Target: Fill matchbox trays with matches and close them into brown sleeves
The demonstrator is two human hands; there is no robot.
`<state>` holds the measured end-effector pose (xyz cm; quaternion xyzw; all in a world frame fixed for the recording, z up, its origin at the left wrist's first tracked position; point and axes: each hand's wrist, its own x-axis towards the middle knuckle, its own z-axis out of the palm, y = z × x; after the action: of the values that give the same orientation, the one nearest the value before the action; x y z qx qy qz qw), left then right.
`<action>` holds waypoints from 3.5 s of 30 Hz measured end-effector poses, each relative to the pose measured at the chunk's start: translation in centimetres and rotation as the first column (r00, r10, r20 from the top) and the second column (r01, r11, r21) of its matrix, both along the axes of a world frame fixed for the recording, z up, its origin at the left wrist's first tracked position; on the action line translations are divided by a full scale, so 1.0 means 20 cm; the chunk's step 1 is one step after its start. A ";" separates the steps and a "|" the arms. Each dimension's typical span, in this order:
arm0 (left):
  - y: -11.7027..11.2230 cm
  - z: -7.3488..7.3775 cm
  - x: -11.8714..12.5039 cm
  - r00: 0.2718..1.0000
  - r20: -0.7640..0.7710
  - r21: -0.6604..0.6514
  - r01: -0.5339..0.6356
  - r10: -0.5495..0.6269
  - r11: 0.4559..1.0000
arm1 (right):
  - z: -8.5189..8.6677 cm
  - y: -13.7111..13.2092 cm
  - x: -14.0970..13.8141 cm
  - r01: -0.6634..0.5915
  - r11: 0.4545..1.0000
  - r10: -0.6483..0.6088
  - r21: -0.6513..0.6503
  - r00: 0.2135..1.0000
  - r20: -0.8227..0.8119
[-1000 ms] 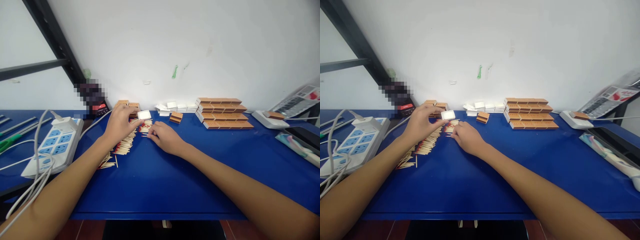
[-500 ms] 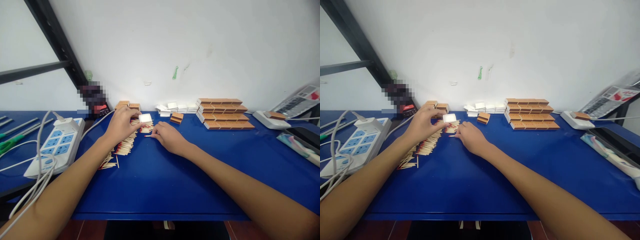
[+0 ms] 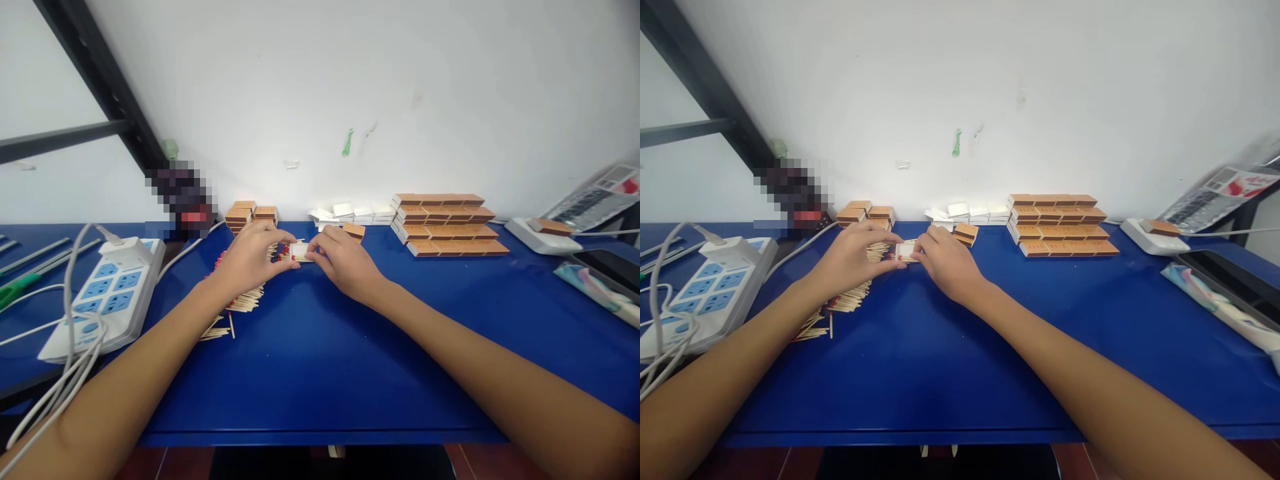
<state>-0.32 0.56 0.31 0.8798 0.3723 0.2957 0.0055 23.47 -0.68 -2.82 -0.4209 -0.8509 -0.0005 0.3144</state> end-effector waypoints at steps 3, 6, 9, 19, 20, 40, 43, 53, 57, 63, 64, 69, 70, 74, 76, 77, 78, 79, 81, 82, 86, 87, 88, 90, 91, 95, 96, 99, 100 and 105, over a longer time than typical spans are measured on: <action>0.01 0.01 -0.01 0.999 -0.002 -0.001 -0.043 0.043 0.999 | 0.00 0.00 0.01 0.015 1.000 -0.015 -0.001 0.998 -0.054; 0.03 0.02 -0.04 0.994 0.017 0.013 -0.112 0.111 0.994 | -0.01 0.02 0.02 0.061 0.997 -0.064 -0.041 0.995 -0.081; 0.05 0.03 -0.07 0.983 0.046 0.053 -0.179 0.176 0.982 | -0.02 0.04 0.03 0.093 0.991 -0.098 -0.099 0.994 -0.041; 0.05 0.02 -0.07 0.981 0.051 0.081 -0.193 0.190 0.978 | -0.05 0.05 0.03 0.045 0.973 -0.035 -0.226 0.998 0.050; 0.05 0.02 -0.07 0.981 0.048 0.079 -0.193 0.190 0.978 | -0.04 0.05 0.03 0.042 0.973 -0.031 -0.226 0.998 0.053; 0.05 0.03 -0.07 0.974 0.054 0.082 -0.226 0.222 0.971 | -0.03 -0.03 -0.15 -0.092 0.979 0.109 -0.182 0.991 0.083; 0.05 0.03 -0.07 0.972 0.056 0.089 -0.232 0.227 0.969 | -0.04 -0.02 -0.14 -0.099 0.980 0.114 -0.176 0.990 0.082; 0.05 0.03 -0.06 0.975 0.054 0.082 -0.219 0.215 0.972 | -0.05 -0.01 -0.13 -0.084 0.983 0.099 -0.165 0.991 0.088; 0.05 0.03 -0.06 0.975 0.052 0.081 -0.221 0.218 0.972 | -0.06 0.00 -0.13 -0.087 0.985 0.101 -0.150 0.991 0.090; 0.05 0.03 -0.06 0.975 0.055 0.083 -0.221 0.216 0.972 | -0.05 -0.01 -0.13 -0.098 0.983 0.111 -0.158 0.991 0.076; 0.05 0.03 -0.06 0.975 0.054 0.083 -0.221 0.217 0.972 | -0.05 -0.01 -0.13 -0.099 0.982 0.113 -0.161 0.991 0.077; 0.05 0.03 -0.06 0.975 0.053 0.086 -0.220 0.216 0.972 | -0.03 -0.01 -0.13 -0.090 0.976 0.110 -0.198 0.989 0.094; 0.05 0.03 -0.06 0.975 0.054 0.090 -0.219 0.215 0.972 | -0.03 -0.01 -0.13 -0.083 0.975 0.105 -0.206 0.990 0.097; 0.06 0.02 -0.07 0.976 0.038 0.089 -0.218 0.215 0.972 | -0.02 -0.01 -0.12 -0.066 0.974 0.095 -0.217 0.988 0.123; 0.06 0.02 -0.07 0.976 0.017 0.080 -0.218 0.218 0.973 | -0.01 -0.01 -0.10 -0.069 0.976 0.097 -0.208 0.987 0.128; 0.06 0.02 -0.07 0.976 0.006 0.076 -0.219 0.219 0.973 | -0.01 -0.01 -0.09 -0.070 0.978 0.096 -0.198 0.988 0.124; 0.06 0.02 -0.07 0.976 -0.006 0.071 -0.216 0.217 0.974 | 0.00 -0.01 -0.08 -0.067 0.981 0.089 -0.182 0.989 0.115; 0.06 0.02 -0.07 0.977 -0.019 0.065 -0.209 0.210 0.976 | 0.00 0.00 -0.07 -0.060 0.985 0.077 -0.160 0.992 0.103; 0.06 0.02 -0.07 0.983 -0.043 0.044 -0.175 0.177 0.984 | 0.01 0.00 -0.05 -0.038 0.994 0.046 -0.103 0.996 0.075; 0.05 0.01 -0.07 0.986 -0.055 0.033 -0.154 0.156 0.988 | 0.02 0.01 -0.04 -0.025 0.997 0.029 -0.073 0.998 0.062; 0.04 0.00 -0.05 0.995 -0.059 0.005 -0.085 0.085 0.996 | 0.03 0.01 -0.03 0.028 0.999 -0.029 0.018 0.997 0.073; 0.04 0.00 -0.04 0.996 -0.052 -0.002 -0.072 0.071 0.997 | 0.03 0.01 -0.04 0.038 0.999 -0.041 0.033 0.995 0.089; 0.03 0.00 -0.03 0.997 -0.042 -0.010 -0.058 0.057 0.998 | 0.03 0.01 -0.04 0.046 0.998 -0.051 0.045 0.993 0.105; 0.02 0.00 -0.02 0.999 -0.024 -0.028 -0.027 0.026 0.999 | 0.03 0.01 -0.05 0.054 0.997 -0.062 0.061 0.989 0.133; 0.02 0.00 -0.02 1.000 -0.015 -0.035 -0.013 0.013 0.999 | 0.02 0.01 -0.05 0.054 0.996 -0.063 0.067 0.988 0.143; 0.01 0.00 -0.01 1.000 0.007 -0.047 0.021 -0.020 0.999 | 0.02 0.00 -0.06 0.035 0.996 -0.046 0.078 0.988 0.145; 0.01 0.00 -0.01 1.000 0.010 -0.045 0.024 -0.024 0.999 | 0.02 0.00 -0.06 0.031 0.996 -0.041 0.080 0.990 0.132; 0.03 0.01 -0.03 1.000 0.015 -0.025 0.006 -0.006 1.000 | 0.03 -0.01 -0.06 0.043 0.994 -0.050 0.097 0.997 0.065; 0.04 0.02 -0.04 1.000 0.019 -0.015 -0.018 0.019 1.000 | 0.03 -0.01 -0.06 0.050 0.994 -0.054 0.101 0.998 0.044; 0.07 0.05 -0.09 0.976 0.058 0.053 -0.215 0.212 0.975 | -0.01 -0.01 -0.08 -0.045 0.998 0.042 0.031 0.994 0.100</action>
<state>-2.10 1.99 1.32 0.8266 0.4554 0.3280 -0.0424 21.84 -0.97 -2.95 -0.3964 -0.8743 -0.0288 0.2788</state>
